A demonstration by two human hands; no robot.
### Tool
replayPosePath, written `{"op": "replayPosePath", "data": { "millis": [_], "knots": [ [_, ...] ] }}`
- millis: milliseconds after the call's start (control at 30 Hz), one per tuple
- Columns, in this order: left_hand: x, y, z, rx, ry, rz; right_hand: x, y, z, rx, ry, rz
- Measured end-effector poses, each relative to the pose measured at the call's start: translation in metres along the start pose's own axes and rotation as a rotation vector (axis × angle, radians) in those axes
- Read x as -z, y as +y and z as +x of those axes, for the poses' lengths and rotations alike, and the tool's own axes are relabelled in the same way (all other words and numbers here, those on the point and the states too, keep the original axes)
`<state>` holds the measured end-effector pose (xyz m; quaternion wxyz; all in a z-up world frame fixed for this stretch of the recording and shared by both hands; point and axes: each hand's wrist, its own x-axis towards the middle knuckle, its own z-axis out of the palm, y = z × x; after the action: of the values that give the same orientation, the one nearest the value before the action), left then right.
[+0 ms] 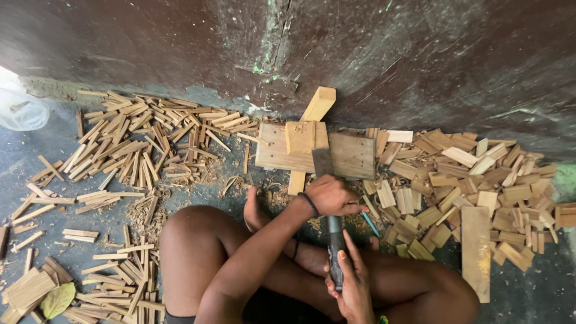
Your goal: The person sits on the floor and uses a chisel and a hammer to carve a small piece of wood. They repeatedly strike the chisel to shape the wood, creating wood shavings that accumulate on the floor.
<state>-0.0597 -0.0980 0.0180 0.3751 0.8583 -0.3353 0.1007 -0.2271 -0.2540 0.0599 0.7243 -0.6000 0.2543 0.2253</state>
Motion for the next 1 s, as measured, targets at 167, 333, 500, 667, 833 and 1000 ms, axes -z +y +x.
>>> {"op": "replayPosePath", "data": {
  "millis": [167,333,500,667,833,1000],
  "knots": [
    [0.001,-0.002,0.000,0.015,0.019,-0.030,-0.004,0.000,0.001,0.015,0.003,-0.015],
    [0.002,-0.007,0.000,0.038,0.027,-0.059,-0.008,0.000,0.005,0.011,0.007,-0.024],
    [0.004,-0.013,0.002,0.175,-0.111,-0.150,-0.013,0.000,0.004,-0.026,-0.002,-0.011],
    [0.008,-0.020,0.004,0.162,-0.103,-0.166,-0.026,0.001,0.003,-0.066,-0.019,0.020],
    [0.009,-0.024,-0.002,0.165,-0.094,-0.194,-0.040,-0.003,-0.002,-0.090,0.007,-0.024],
    [0.002,-0.029,-0.009,0.143,-0.122,-0.179,-0.052,0.005,0.002,-0.104,0.005,-0.059]
  ]
}}
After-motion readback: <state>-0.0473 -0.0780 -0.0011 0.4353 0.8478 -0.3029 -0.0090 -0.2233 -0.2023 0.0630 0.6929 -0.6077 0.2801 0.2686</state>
